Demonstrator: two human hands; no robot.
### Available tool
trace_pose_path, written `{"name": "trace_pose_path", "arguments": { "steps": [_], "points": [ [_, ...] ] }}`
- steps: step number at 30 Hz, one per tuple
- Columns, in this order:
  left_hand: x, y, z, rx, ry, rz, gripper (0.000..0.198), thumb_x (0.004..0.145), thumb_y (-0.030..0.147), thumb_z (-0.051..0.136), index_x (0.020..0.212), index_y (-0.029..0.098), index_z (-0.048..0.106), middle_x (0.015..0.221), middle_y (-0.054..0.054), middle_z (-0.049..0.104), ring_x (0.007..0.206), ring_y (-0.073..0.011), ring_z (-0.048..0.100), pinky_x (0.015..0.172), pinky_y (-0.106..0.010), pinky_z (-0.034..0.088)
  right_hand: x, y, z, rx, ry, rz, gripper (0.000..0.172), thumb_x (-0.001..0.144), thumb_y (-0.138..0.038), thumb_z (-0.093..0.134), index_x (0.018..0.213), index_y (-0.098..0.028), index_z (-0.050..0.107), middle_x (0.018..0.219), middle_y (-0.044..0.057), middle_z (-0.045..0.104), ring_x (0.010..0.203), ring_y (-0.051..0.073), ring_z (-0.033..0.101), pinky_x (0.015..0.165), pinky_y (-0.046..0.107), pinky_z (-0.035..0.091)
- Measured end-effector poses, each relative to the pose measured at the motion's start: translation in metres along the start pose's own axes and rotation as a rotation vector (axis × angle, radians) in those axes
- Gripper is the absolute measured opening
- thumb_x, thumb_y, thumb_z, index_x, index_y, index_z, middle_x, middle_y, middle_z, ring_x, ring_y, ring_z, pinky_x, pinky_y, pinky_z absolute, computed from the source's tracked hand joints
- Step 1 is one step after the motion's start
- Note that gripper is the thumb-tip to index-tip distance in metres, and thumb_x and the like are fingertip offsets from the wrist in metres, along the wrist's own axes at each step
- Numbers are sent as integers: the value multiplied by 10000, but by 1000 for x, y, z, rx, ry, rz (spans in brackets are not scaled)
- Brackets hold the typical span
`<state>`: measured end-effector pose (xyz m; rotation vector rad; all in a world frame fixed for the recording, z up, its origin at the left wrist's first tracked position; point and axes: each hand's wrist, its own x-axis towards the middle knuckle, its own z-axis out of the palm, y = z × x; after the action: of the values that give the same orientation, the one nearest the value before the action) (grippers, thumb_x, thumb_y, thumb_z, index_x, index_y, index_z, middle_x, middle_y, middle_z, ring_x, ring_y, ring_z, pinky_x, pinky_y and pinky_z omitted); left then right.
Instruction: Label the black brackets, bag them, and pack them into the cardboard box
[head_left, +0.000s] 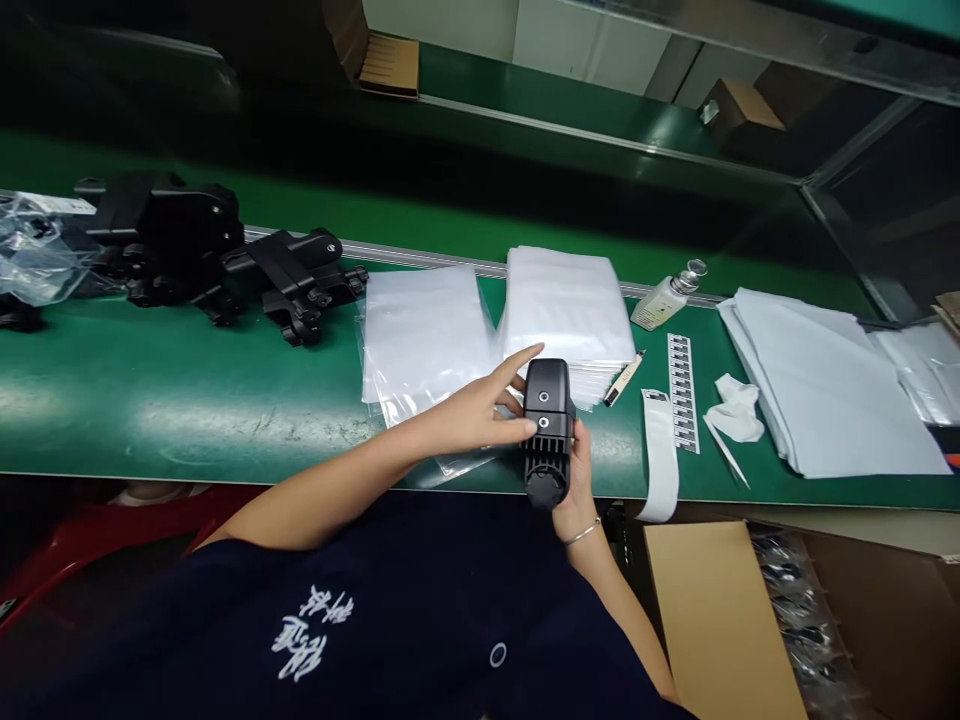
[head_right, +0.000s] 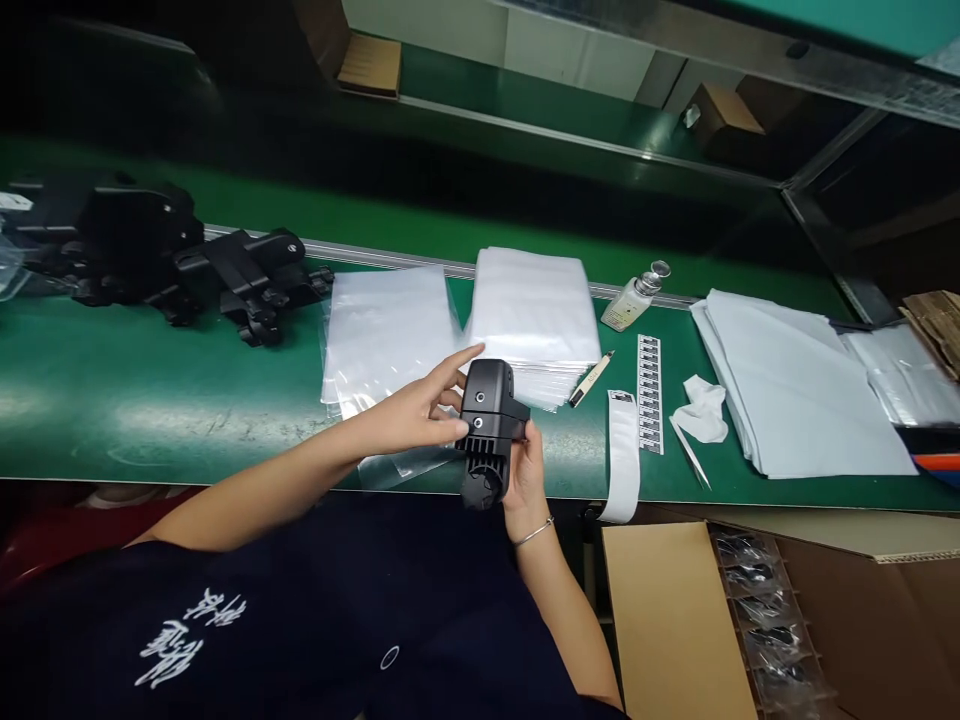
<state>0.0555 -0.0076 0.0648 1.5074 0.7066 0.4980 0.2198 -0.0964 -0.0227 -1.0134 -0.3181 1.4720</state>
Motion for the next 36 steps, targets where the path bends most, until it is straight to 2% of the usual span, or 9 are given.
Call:
{"name": "trace_pose_path", "arguments": {
  "steps": [3, 7, 11, 14, 17, 22, 25, 29, 36],
  "points": [
    [9, 5, 3, 42, 123, -5, 436, 872, 422, 601, 1270, 246, 574, 849, -18, 615, 731, -162, 602, 660, -271, 493, -5, 5, 1, -40, -1, 21, 445, 810, -649, 563, 912, -247, 725, 843, 10, 763, 916, 235, 717, 842, 400, 603],
    [12, 10, 1, 24, 159, -5, 338, 907, 444, 547, 1134, 207, 632, 752, -11, 618, 697, -163, 604, 645, -272, 495, -4, 6, 1, -35, -17, 26, 448, 798, -651, 577, 904, -241, 723, 844, 17, 762, 881, 233, 715, 827, 401, 601],
    [-4, 10, -8, 109, 53, 61, 599, 864, 460, 628, 1408, 260, 480, 1077, -79, 693, 964, -248, 662, 801, -347, 541, -4, -6, -5, -26, -3, -111, 436, 777, -615, 635, 1010, -253, 698, 935, 19, 753, 882, 221, 705, 863, 414, 583],
    [-21, 3, -14, 189, -26, 130, 885, 742, 386, 784, 1507, 324, 344, 1435, -106, 530, 1255, -330, 552, 1023, -451, 476, -9, -21, -13, -135, -4, -314, 608, 687, -559, 764, 1216, -301, 610, 1000, 7, 726, 889, 213, 693, 890, 425, 566],
    [-34, -8, -16, 173, 26, 170, 779, 761, 337, 771, 1459, 355, 427, 1511, -80, 450, 1327, -332, 494, 1117, -485, 398, -14, -34, -19, -339, -23, -460, 783, 636, -559, 812, 1324, -303, 539, 996, 31, 707, 998, 263, 670, 908, 453, 552],
    [-38, -20, -20, -249, 68, 40, 905, 699, 337, 845, 1467, 378, 368, 1385, -105, 549, 1168, -287, 618, 982, -409, 513, -17, -46, -13, -391, -150, -392, 867, 658, -658, 766, 1382, -256, 510, 1019, 72, 709, 992, 293, 678, 855, 477, 585],
    [-38, -26, -22, -586, 79, -133, 962, 665, 454, 861, 1469, 326, 349, 1171, -108, 655, 918, -221, 691, 762, -304, 565, -16, -50, -3, -372, -148, -354, 664, 657, -605, 802, 1177, -227, 636, 944, 64, 713, 801, 249, 699, 703, 445, 630],
    [-42, -36, -16, -854, 28, -365, 705, 713, 503, 815, 1329, 298, 540, 1058, -61, 688, 814, -166, 679, 661, -248, 562, -11, -47, 11, -435, -44, -334, 434, 746, -556, 752, 982, -204, 661, 733, 8, 687, 587, 175, 645, 573, 356, 617],
    [-50, -54, -8, -1035, -28, -414, 512, 742, 599, 752, 1062, 203, 694, 885, -68, 715, 776, -180, 684, 637, -252, 565, -7, -40, 21, -512, -27, -305, 426, 803, -613, 660, 814, -188, 625, 583, -21, 611, 438, 125, 557, 439, 252, 514]
  ]
}}
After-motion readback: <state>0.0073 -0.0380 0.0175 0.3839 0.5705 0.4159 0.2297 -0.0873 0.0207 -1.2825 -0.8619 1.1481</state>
